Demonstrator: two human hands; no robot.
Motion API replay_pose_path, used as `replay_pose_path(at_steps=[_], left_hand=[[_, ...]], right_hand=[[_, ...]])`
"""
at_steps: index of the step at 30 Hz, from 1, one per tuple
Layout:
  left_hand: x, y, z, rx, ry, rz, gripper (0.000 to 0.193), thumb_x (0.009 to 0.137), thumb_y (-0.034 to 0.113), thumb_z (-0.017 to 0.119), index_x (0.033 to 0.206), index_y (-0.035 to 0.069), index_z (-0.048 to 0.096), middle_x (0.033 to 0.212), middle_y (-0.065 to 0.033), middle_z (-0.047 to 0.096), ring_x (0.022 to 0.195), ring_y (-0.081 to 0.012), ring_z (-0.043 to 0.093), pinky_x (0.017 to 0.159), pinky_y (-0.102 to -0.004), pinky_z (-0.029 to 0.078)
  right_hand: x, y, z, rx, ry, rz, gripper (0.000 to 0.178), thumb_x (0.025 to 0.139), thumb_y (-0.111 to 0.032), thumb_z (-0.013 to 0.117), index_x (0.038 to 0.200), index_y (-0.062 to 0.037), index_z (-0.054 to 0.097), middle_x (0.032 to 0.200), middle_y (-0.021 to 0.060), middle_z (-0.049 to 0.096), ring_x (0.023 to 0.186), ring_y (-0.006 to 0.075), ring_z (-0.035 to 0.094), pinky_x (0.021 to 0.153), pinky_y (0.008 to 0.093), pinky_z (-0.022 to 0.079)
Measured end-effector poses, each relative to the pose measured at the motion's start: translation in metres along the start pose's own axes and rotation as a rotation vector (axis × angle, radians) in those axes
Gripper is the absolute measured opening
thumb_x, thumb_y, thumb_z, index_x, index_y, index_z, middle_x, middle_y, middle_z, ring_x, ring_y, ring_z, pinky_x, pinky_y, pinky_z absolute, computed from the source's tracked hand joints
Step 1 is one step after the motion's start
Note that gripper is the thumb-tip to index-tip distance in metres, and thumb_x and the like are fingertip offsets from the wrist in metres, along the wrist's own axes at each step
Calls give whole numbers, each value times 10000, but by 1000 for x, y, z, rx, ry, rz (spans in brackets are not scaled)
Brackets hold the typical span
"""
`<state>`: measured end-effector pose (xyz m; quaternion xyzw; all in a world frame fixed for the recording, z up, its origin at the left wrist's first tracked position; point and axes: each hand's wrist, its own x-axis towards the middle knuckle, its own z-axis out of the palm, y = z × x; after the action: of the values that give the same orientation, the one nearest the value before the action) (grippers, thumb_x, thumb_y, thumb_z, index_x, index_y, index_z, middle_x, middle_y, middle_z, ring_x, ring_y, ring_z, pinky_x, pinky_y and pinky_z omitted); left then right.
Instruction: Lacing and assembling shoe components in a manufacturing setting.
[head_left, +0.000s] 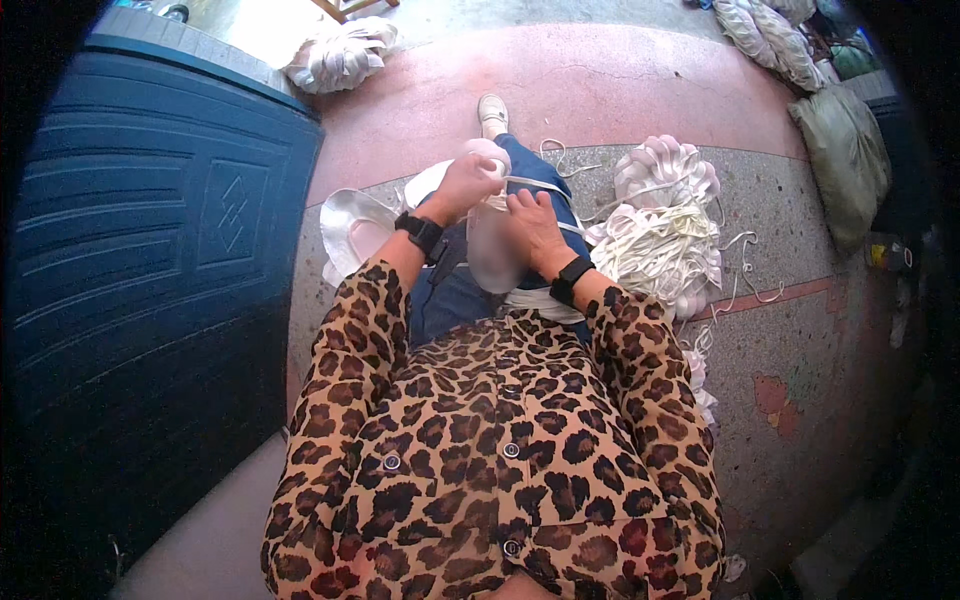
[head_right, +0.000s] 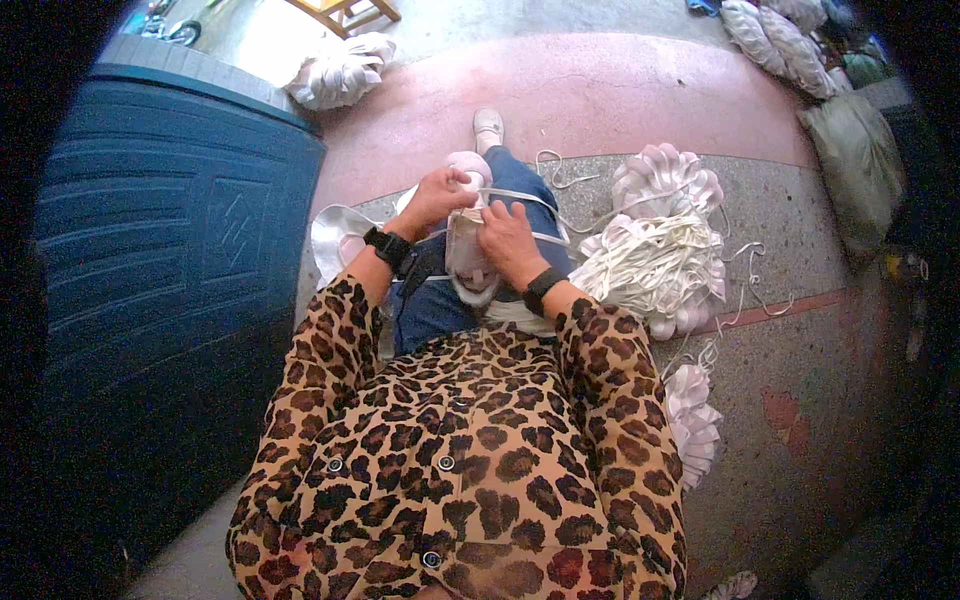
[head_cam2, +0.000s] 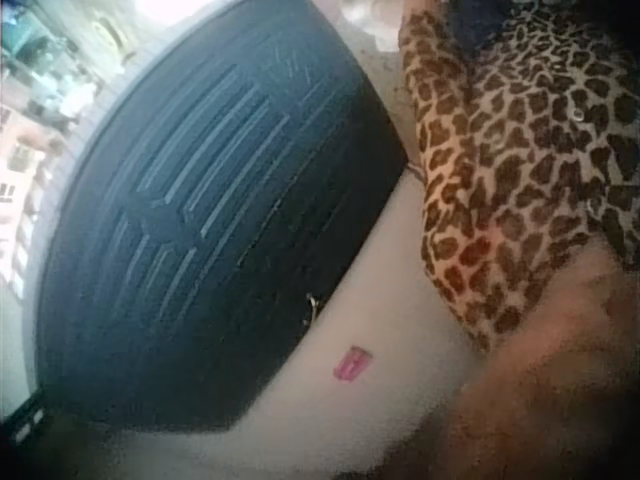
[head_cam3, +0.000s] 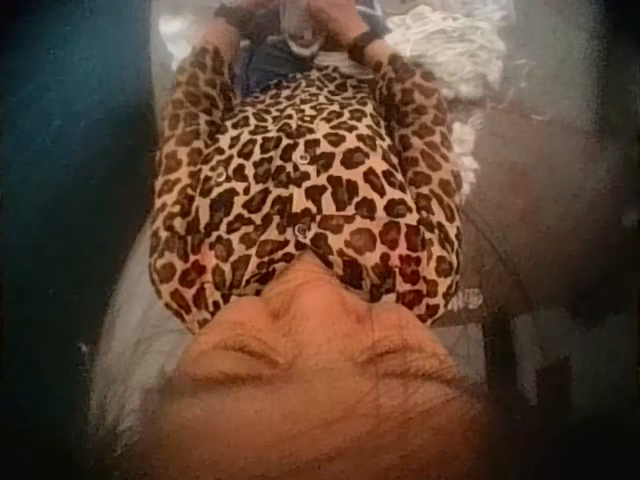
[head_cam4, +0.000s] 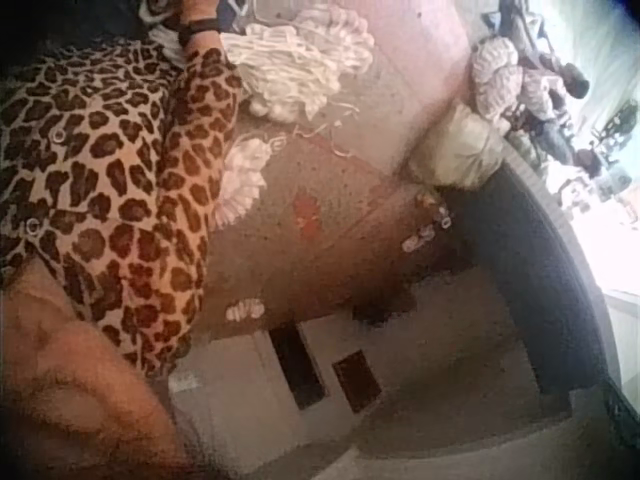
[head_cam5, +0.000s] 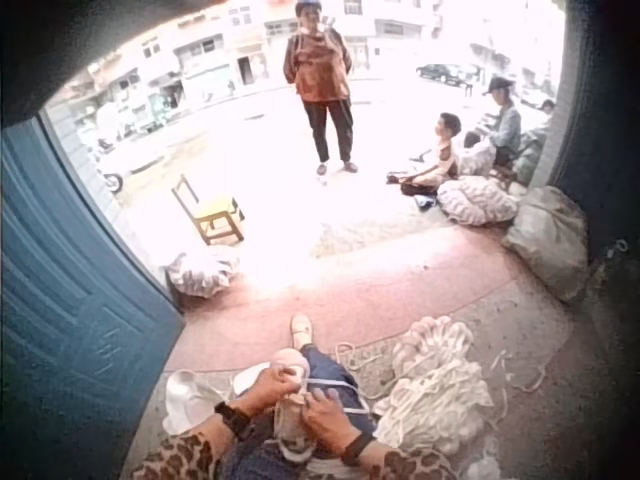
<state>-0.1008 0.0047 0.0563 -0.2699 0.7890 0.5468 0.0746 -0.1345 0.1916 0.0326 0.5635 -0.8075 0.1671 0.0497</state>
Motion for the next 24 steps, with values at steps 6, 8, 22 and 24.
replay_pose_path(at_steps=[6,8,22,24], left_hand=[[16,14,9,-36,-234,-66,433,751,111,764,1126,-53,624,931,-146,679,808,-205,667,719,-305,532],[17,-17,18,213,-164,37,450,749,182,782,1113,-39,635,984,-173,689,871,-265,679,763,-349,532],[-29,-19,-6,729,-11,171,172,856,127,598,1001,53,652,924,-213,662,929,-416,591,811,-504,493],[-29,-27,-8,712,12,219,170,858,125,594,999,49,651,915,-215,661,903,-419,594,802,-504,496]], right_hand=[[45,24,-131,383,644,177,129,788,2,562,909,-16,602,924,126,587,864,324,557,786,441,430],[47,52,-217,285,906,205,127,872,-51,525,960,-14,608,957,120,606,917,274,584,847,405,458],[25,53,-108,1714,-112,950,189,961,-282,569,811,-174,526,680,-70,454,533,47,399,444,215,323],[15,17,-50,1776,-403,1000,189,944,-244,618,792,-147,561,683,-65,480,545,55,422,449,222,332]])
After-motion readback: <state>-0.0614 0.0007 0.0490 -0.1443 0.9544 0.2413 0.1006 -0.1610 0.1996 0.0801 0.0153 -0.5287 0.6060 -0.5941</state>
